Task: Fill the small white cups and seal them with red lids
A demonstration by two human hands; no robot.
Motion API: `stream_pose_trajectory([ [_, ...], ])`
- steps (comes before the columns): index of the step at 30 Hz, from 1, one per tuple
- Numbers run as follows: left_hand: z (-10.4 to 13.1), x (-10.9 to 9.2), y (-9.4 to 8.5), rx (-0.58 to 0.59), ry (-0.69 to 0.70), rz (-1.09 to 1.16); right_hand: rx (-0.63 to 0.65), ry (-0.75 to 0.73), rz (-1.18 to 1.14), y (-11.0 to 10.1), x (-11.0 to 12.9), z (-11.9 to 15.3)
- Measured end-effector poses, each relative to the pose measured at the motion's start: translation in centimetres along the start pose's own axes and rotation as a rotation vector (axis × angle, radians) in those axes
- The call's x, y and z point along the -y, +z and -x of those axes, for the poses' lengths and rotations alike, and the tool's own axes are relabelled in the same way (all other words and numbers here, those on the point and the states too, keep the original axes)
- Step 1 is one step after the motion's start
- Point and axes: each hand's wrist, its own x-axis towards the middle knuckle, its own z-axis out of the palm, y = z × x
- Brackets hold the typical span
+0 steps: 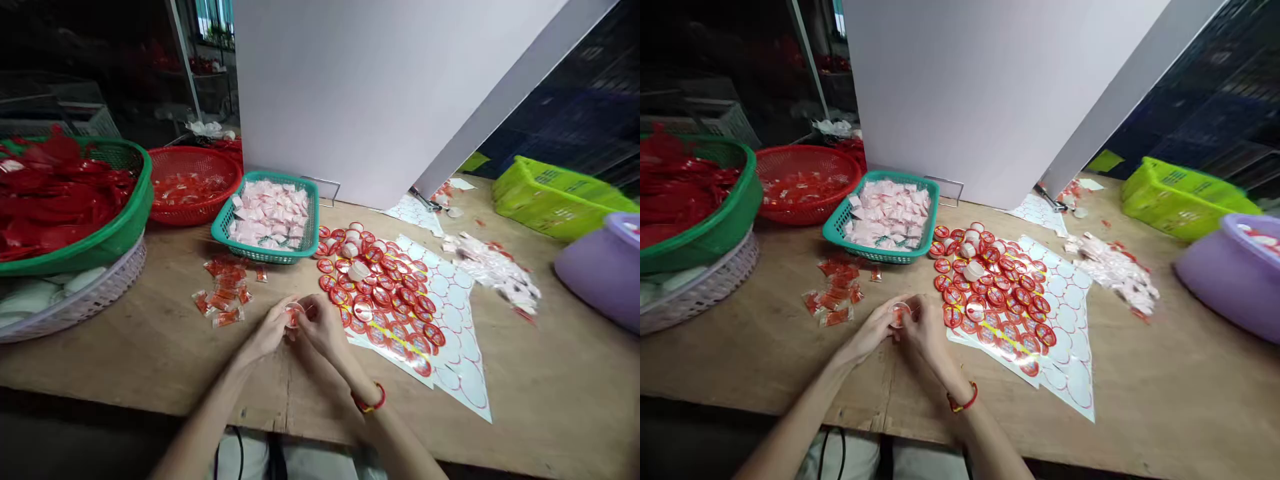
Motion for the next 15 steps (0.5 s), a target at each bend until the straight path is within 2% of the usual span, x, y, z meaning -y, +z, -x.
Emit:
stream_pose_trajectory([
  [4,-0.7,0.8,0.2,-0.036,0.006,-0.005,0.068,-0.014,-0.068,0.0,-0.1,0.8],
  [7,-0.5,0.3,0.1,-0.019,-0.011,0.003,0.14,-0.015,-0.099,0.0,-0.3,0.8],
  [12,0.5,-1.1,0.1,0.117,-0.078,0.184,0.112,0.003,-0.056,0.0,-0.5,0.2],
  [15,0.6,-1.3,0.3,0.083,-0.07,0.146,0.087,0.015,-0.021,0.3,-0.2,0.2],
])
